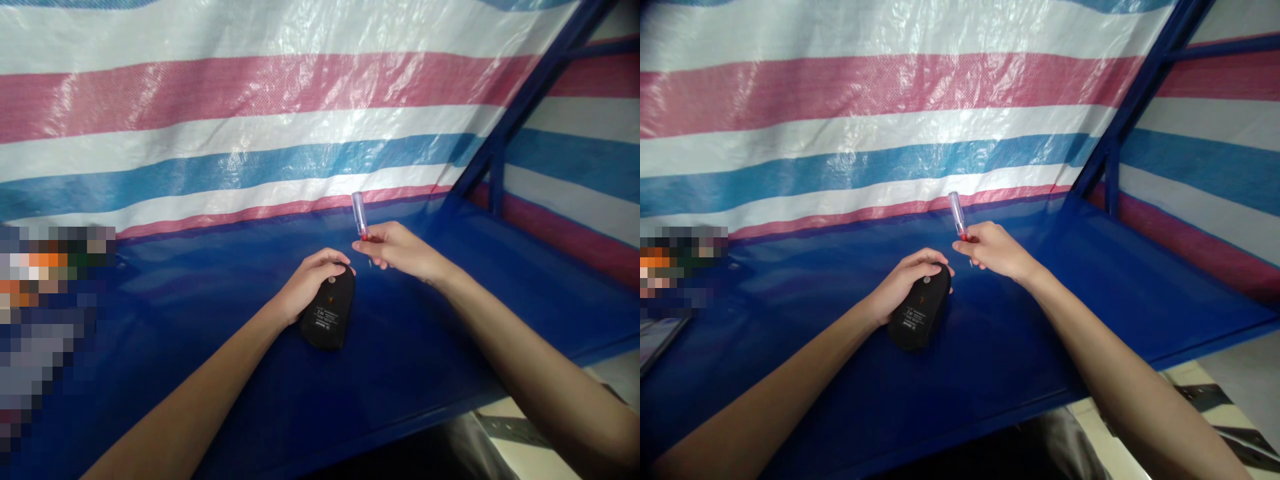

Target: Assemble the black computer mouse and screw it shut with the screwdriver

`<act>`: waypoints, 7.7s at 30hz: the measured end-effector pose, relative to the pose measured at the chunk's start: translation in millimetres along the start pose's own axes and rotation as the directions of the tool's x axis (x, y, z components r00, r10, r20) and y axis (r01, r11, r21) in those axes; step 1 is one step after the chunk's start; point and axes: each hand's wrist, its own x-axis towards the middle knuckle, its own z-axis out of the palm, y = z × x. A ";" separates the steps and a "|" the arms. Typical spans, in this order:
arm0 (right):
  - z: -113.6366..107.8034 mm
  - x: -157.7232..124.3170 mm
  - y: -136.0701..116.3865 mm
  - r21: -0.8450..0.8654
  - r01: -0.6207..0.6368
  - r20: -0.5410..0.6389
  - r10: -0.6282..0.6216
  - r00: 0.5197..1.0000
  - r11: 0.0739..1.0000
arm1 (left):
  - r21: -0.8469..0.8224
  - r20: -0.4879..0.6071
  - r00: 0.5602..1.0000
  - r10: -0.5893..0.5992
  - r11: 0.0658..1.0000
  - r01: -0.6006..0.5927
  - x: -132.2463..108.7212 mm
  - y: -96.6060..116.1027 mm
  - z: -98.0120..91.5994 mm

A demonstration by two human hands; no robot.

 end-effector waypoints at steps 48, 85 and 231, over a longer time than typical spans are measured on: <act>7.5 -8.9 0.8 0.325 0.352 -0.248 -0.280 0.927 0.878 | -0.301 -0.372 0.904 0.210 0.894 -0.331 3.9 0.4 -0.3; 4.0 -7.3 9.8 0.301 0.189 -0.116 -0.161 0.980 0.935 | -0.384 -0.208 0.977 -0.038 0.922 -0.046 4.0 -0.1 -7.4; 8.3 -3.0 8.9 0.294 0.120 -0.352 -0.009 0.936 0.948 | -0.291 -0.159 0.986 -0.050 0.957 0.001 -2.5 -3.7 7.9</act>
